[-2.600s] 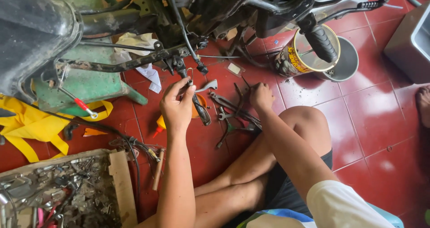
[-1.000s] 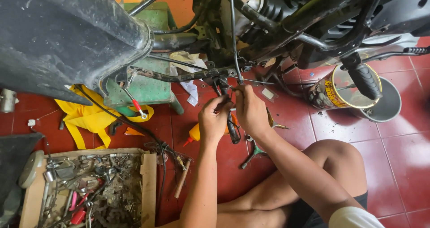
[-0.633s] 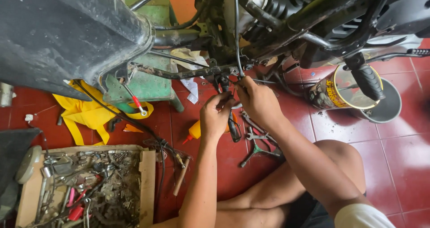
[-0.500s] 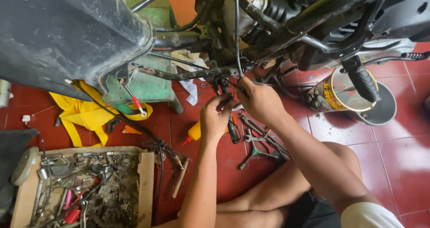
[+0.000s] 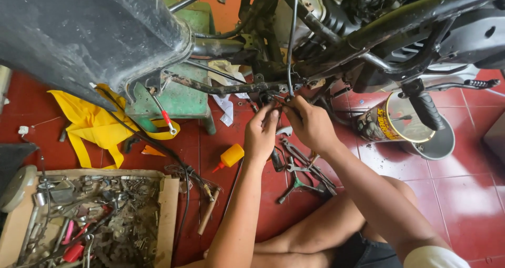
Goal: Organizing and connecting electrical wires and rubber hoses on the frame of a motorcycle during a repair or assembly process.
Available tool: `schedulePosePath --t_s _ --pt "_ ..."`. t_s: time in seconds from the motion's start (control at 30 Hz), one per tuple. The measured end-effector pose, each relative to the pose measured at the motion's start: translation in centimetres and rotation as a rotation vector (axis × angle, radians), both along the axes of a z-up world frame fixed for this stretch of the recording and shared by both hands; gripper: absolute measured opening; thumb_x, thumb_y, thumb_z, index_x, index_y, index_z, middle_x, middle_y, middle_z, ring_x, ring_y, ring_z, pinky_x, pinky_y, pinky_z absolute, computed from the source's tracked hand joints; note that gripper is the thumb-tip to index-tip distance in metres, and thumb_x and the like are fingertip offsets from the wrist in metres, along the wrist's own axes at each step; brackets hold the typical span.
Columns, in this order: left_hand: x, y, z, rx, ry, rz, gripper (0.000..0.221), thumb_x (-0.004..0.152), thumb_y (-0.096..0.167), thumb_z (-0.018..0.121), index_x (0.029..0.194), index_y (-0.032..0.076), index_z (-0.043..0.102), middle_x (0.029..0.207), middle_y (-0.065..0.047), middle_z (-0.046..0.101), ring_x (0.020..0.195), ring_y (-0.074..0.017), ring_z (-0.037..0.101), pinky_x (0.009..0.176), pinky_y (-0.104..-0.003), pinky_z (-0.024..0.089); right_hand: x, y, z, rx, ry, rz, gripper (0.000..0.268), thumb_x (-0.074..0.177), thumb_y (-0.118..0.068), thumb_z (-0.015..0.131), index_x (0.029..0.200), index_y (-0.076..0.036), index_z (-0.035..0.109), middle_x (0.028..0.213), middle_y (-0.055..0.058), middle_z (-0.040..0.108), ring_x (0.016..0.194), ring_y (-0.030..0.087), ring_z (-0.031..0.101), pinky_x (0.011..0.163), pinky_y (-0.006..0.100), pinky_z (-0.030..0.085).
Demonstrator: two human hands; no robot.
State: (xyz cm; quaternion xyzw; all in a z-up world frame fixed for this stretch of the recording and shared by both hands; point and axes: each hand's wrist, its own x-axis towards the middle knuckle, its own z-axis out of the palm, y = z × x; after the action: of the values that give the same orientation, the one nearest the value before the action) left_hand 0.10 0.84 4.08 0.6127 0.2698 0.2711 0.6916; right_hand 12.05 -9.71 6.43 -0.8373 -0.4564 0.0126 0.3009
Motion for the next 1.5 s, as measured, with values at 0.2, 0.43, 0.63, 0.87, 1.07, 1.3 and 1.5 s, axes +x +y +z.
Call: schedulePosePath --t_s 0.2,0.43,0.63,0.87,1.07,1.3,1.5 --pt "1.1 -0.2 -0.6 -0.136 -0.031 -0.001 0.040 0.106 0.027 0.056 0.135 0.001 0.065 0.132 -0.027 0.066 0.129 -0.0381 0.059 0.109 -0.050 0.049 0.5 0.2 -0.3 0.161 0.060 0.022 0.010 0.101 -0.024 0.068 0.097 -0.016 0.064 0.071 0.017 0.064 0.072 0.042 0.068 0.059 0.049 0.052" --pt "2.6 -0.8 -0.7 -0.429 -0.162 0.001 0.035 0.106 0.029 0.059 0.132 0.008 0.067 0.125 -0.018 0.070 0.121 -0.0298 0.065 0.104 -0.049 0.053 1.2 0.9 3.0 0.104 -0.059 0.108 0.006 0.103 -0.020 0.066 0.100 -0.015 0.066 0.072 0.012 0.063 0.068 0.039 0.068 0.057 0.044 0.055" --pt "3.4 -1.2 -2.1 -0.538 -0.231 0.035 0.021 0.107 0.026 0.056 0.116 0.015 0.071 0.094 -0.001 0.071 0.088 -0.0088 0.064 0.082 -0.031 0.061 1.0 0.5 5.0 -0.042 -0.170 0.177 0.013 0.103 -0.022 0.064 0.098 -0.010 0.065 0.070 0.017 0.063 0.065 0.041 0.068 0.055 0.050 0.054" --pt "4.4 -1.6 -6.2 -0.509 -0.331 0.000 0.023 0.107 0.021 0.056 0.125 0.018 0.069 0.111 -0.004 0.075 0.098 -0.0129 0.073 0.083 -0.028 0.060 1.8 0.6 6.8 -0.254 -0.065 0.254 0.017 0.091 -0.019 0.067 0.107 -0.013 0.066 0.072 0.018 0.068 0.071 0.044 0.070 0.060 0.054 0.055" --pt "2.9 -2.0 -3.8 -0.259 -0.172 0.062 0.026 0.105 0.033 0.061 0.123 0.019 0.072 0.113 -0.008 0.075 0.104 -0.0214 0.072 0.087 -0.039 0.059 2.8 0.8 6.2 -0.173 -0.374 0.419 0.006 0.096 -0.017 0.062 0.098 -0.012 0.065 0.072 0.012 0.065 0.075 0.035 0.070 0.065 0.045 0.055" --pt "3.7 -4.7 -5.2 0.042 0.074 0.210 0.025 0.100 0.038 0.063 0.118 0.022 0.072 0.106 -0.005 0.074 0.094 -0.0248 0.073 0.077 -0.039 0.060 2.4 0.4 6.5 -0.067 -0.782 0.441 0.016 0.106 -0.019 0.053 0.094 -0.016 0.064 0.075 0.002 0.062 0.081 0.021 0.065 0.067 0.033 0.047" --pt "2.0 -7.3 -2.5 -0.173 0.188 0.203 0.064 0.105 0.046 0.049 0.149 0.000 0.041 0.139 -0.028 0.053 0.134 -0.0453 0.050 0.112 -0.060 0.040 3.1 0.1 4.9 -0.087 -0.774 0.381 0.016 0.108 -0.024 0.055 0.097 -0.017 0.064 0.080 0.000 0.060 0.083 0.019 0.065 0.069 0.030 0.046"
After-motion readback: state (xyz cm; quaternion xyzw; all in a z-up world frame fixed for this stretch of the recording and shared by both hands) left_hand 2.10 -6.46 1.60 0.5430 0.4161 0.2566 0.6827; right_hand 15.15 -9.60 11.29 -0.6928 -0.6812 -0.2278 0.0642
